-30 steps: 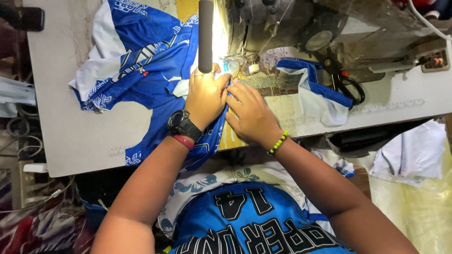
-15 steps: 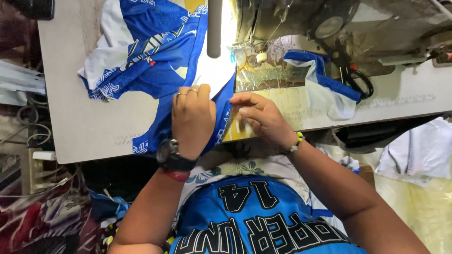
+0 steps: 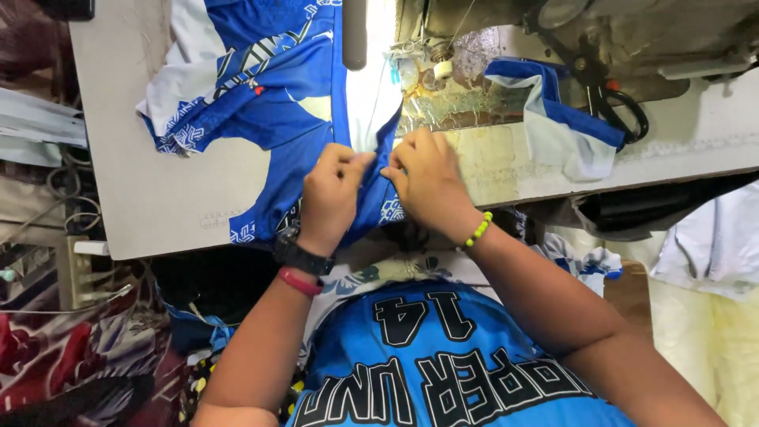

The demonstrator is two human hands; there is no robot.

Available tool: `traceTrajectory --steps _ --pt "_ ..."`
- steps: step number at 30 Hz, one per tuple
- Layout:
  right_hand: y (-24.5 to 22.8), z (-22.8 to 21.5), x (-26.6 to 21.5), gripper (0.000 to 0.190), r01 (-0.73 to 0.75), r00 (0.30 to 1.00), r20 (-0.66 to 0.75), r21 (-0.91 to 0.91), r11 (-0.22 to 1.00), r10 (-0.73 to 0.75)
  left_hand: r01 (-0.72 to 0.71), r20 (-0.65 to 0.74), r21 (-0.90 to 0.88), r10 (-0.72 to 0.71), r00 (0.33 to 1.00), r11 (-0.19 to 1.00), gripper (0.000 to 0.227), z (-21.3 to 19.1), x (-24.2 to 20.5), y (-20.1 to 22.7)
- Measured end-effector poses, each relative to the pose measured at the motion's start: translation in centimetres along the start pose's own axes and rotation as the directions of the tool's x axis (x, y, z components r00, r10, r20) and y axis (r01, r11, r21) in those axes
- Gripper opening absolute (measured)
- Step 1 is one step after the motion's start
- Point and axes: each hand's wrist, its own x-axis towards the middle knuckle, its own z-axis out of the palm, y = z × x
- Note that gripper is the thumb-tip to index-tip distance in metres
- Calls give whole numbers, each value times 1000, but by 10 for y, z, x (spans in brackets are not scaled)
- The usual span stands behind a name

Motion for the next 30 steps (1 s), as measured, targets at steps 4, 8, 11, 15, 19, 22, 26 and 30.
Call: traceTrajectory --steps 4,8,11,15,19,22,26,30 --pt "-6 -32 3 24 -535 844 463 765 358 271 -53 121 25 50 991 998 23 -7 -1 6" --pt "-5 -59 -8 40 -725 655 726 682 -94 210 -383 115 55 375 920 922 11 -12 -17 15" --pt "5 -52 -20 18 -730 655 718 682 -49 237 -450 120 -11 448 886 893 2 -3 -28 19" --pt "-7 -72 -11 24 -673 686 702 712 -200 192 -518 143 30 509 849 855 5 6 -16 -4" --pt "3 -67 -9 23 -727 607 778 627 -282 166 -511 155 -27 509 847 859 8 -5 -4 -15" --pt "7 -59 -10 21 -746 598 777 629 -220 194 -489 141 -65 493 858 870 10 -11 -8 -4" --pt "-5 -58 -5 22 -718 663 695 695 -25 280 -518 104 -30 518 849 855 11 -6 -18 21" --pt "-22 -71 -5 22 -678 700 641 735 11 314 -564 137 49 553 822 825 8 -3 -21 29"
